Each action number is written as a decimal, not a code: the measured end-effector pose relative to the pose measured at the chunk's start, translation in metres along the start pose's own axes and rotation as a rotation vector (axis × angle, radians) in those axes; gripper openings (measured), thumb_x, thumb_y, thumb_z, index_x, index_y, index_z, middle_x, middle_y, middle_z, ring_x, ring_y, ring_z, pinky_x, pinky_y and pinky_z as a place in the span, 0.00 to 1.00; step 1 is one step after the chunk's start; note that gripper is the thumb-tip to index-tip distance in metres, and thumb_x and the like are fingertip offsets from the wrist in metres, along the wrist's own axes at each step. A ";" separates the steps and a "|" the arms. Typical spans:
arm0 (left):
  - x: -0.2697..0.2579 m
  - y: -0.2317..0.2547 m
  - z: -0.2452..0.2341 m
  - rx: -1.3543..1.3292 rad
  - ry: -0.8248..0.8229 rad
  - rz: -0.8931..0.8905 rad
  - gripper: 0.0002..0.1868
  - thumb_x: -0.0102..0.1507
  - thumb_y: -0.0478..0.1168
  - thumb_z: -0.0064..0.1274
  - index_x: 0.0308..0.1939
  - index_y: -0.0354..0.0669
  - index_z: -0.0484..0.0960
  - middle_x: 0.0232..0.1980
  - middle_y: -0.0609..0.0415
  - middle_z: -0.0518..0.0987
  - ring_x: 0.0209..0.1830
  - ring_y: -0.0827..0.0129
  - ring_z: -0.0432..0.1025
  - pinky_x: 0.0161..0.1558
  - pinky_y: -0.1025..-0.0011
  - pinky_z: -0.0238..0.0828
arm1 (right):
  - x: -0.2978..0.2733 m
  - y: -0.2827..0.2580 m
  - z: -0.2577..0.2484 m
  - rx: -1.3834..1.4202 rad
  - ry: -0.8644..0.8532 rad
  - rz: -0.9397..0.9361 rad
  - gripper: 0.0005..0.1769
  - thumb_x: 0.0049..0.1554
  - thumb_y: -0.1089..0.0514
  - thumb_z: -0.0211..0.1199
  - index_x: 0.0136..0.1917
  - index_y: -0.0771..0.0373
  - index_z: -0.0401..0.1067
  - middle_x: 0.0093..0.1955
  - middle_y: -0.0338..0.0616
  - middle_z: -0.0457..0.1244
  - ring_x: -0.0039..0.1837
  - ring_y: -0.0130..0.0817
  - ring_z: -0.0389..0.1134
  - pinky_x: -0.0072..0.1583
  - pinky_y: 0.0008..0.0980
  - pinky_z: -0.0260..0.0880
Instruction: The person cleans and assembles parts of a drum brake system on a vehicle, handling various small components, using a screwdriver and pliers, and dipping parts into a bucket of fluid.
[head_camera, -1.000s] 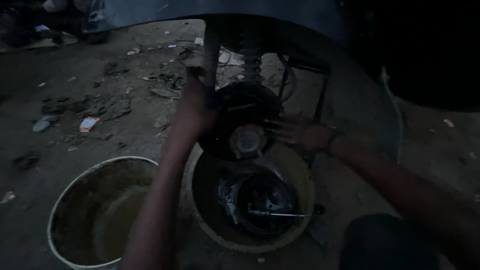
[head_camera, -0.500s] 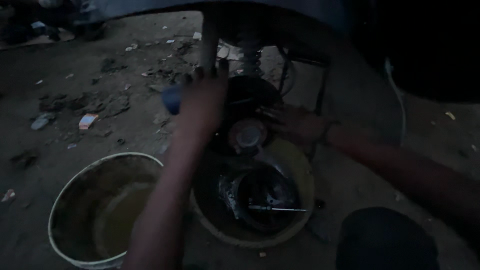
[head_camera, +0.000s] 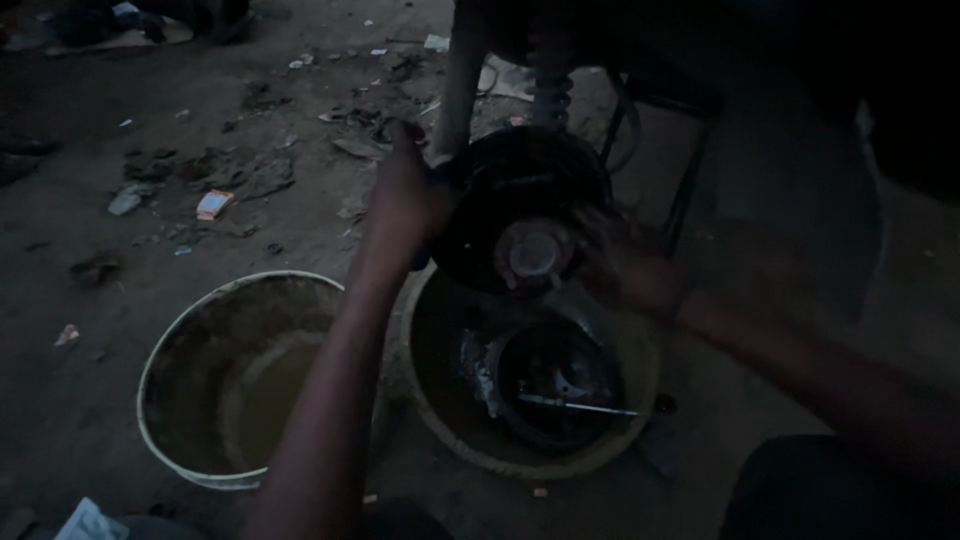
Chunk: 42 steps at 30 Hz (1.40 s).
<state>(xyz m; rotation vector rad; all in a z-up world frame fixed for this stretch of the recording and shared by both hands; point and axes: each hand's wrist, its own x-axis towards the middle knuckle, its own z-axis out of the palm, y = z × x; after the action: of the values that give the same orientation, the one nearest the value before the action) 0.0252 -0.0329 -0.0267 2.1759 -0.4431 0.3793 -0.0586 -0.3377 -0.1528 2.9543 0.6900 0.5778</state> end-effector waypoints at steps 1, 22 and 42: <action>-0.001 -0.004 0.000 0.018 -0.034 -0.041 0.36 0.56 0.39 0.62 0.66 0.35 0.64 0.50 0.30 0.81 0.51 0.41 0.78 0.47 0.53 0.75 | 0.004 0.002 -0.004 0.018 0.012 -0.111 0.42 0.58 0.43 0.60 0.80 0.55 0.49 0.84 0.50 0.43 0.84 0.51 0.41 0.80 0.53 0.40; -0.014 0.029 -0.020 0.624 -0.280 0.258 0.40 0.61 0.45 0.56 0.74 0.36 0.58 0.60 0.34 0.76 0.61 0.38 0.70 0.60 0.39 0.63 | 0.003 0.014 0.028 0.683 0.301 0.169 0.24 0.63 0.53 0.53 0.69 0.66 0.69 0.63 0.55 0.67 0.63 0.49 0.69 0.63 0.41 0.70; -0.014 0.007 -0.026 0.317 -0.330 0.055 0.33 0.57 0.41 0.64 0.64 0.40 0.70 0.48 0.34 0.81 0.48 0.40 0.77 0.45 0.50 0.75 | 0.059 -0.019 -0.033 1.434 0.036 0.332 0.22 0.67 0.46 0.54 0.62 0.62 0.78 0.60 0.45 0.72 0.62 0.33 0.73 0.65 0.33 0.71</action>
<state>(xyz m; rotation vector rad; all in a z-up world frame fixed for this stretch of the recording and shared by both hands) 0.0067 -0.0136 -0.0128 2.5522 -0.6620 0.1220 -0.0297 -0.2963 -0.1048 4.4441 0.8430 0.0724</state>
